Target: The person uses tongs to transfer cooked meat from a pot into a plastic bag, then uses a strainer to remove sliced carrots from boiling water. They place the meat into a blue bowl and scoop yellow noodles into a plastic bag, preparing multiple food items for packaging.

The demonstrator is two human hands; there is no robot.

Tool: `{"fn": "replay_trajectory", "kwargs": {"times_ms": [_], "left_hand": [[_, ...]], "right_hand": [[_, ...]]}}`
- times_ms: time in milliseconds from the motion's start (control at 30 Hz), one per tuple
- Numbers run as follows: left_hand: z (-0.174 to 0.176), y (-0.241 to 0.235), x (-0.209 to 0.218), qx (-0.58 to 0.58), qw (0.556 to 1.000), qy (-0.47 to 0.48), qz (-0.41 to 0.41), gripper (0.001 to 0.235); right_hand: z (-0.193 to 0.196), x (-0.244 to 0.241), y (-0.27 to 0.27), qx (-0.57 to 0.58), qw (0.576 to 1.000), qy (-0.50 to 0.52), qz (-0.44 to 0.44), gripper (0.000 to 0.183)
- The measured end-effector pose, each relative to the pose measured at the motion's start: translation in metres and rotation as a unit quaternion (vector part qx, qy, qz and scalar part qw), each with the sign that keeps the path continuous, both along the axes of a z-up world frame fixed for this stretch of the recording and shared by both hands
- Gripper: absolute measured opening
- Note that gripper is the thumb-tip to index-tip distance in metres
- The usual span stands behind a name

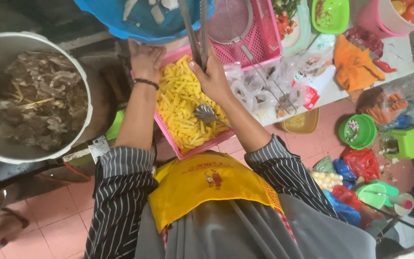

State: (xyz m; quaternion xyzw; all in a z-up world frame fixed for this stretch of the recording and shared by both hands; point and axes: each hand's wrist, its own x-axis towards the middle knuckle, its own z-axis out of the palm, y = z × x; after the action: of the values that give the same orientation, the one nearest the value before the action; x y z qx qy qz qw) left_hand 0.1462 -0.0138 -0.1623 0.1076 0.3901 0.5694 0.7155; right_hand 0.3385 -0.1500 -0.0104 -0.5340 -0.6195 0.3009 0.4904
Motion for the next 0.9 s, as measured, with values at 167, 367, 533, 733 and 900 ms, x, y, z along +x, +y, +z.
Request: {"fn": "replay_trajectory", "kwargs": {"times_ms": [167, 367, 533, 733, 900], "left_hand": [[-0.028, -0.053, -0.066, 0.147, 0.960, -0.201, -0.130, 0.063], [-0.001, -0.198, -0.098, 0.032, 0.917, 0.389, -0.085, 0.031], [-0.051, -0.297, -0.088, 0.073, 0.792, 0.528, -0.298, 0.083], [-0.138, -0.321, -0.071, 0.337, 0.554, 0.748, -0.143, 0.062], [-0.126, -0.316, -0.071, 0.232, 0.520, 0.777, -0.268, 0.052]], "right_hand": [[-0.043, 0.069, -0.060, 0.002, 0.994, -0.014, -0.112, 0.033], [-0.162, 0.200, -0.194, 0.013, 0.888, -0.072, -0.454, 0.047], [-0.237, 0.294, -0.271, -0.101, 0.762, 0.021, -0.640, 0.055], [-0.264, 0.344, -0.222, -0.222, 0.769, -0.047, -0.597, 0.058], [-0.286, 0.381, -0.193, -0.283, 0.742, -0.127, -0.594, 0.058]]}}
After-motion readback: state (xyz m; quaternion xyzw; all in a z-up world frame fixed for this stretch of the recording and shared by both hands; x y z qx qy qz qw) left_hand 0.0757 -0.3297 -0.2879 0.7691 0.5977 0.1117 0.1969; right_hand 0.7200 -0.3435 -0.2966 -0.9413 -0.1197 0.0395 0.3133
